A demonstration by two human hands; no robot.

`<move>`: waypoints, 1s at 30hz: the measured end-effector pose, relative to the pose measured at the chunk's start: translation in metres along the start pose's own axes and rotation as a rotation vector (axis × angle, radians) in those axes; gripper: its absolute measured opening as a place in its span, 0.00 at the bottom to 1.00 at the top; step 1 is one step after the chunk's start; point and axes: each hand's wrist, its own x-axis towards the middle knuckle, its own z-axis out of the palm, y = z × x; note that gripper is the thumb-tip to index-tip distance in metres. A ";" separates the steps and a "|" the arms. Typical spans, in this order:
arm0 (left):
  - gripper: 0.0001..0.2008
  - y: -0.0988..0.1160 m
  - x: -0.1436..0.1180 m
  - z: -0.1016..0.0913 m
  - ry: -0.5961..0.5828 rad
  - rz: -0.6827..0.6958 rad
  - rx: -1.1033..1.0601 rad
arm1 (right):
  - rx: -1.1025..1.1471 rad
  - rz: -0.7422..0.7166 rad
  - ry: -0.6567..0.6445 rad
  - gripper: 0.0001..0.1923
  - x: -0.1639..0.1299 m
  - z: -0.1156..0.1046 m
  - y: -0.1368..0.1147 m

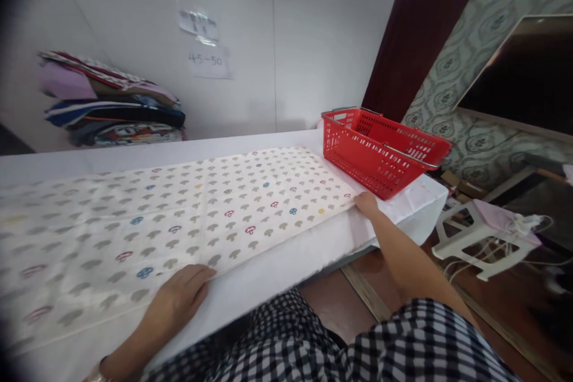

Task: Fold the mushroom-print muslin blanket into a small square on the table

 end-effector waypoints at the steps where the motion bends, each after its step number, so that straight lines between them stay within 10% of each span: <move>1: 0.11 0.001 0.000 -0.001 -0.004 -0.002 -0.001 | -0.037 0.007 -0.009 0.12 -0.002 0.000 0.002; 6: 0.11 0.009 0.005 -0.008 -0.040 -0.036 -0.025 | -0.192 -0.039 0.021 0.10 -0.015 -0.001 -0.005; 11: 0.11 0.017 0.007 -0.012 -0.083 -0.113 -0.053 | -0.245 -0.579 0.245 0.18 -0.028 0.024 -0.051; 22: 0.11 0.025 0.006 -0.017 -0.162 -0.173 -0.130 | -0.036 -1.260 -0.501 0.30 -0.116 0.099 -0.265; 30: 0.11 0.028 0.002 -0.013 -0.120 -0.217 -0.135 | -0.214 -1.051 -0.386 0.32 -0.079 0.124 -0.354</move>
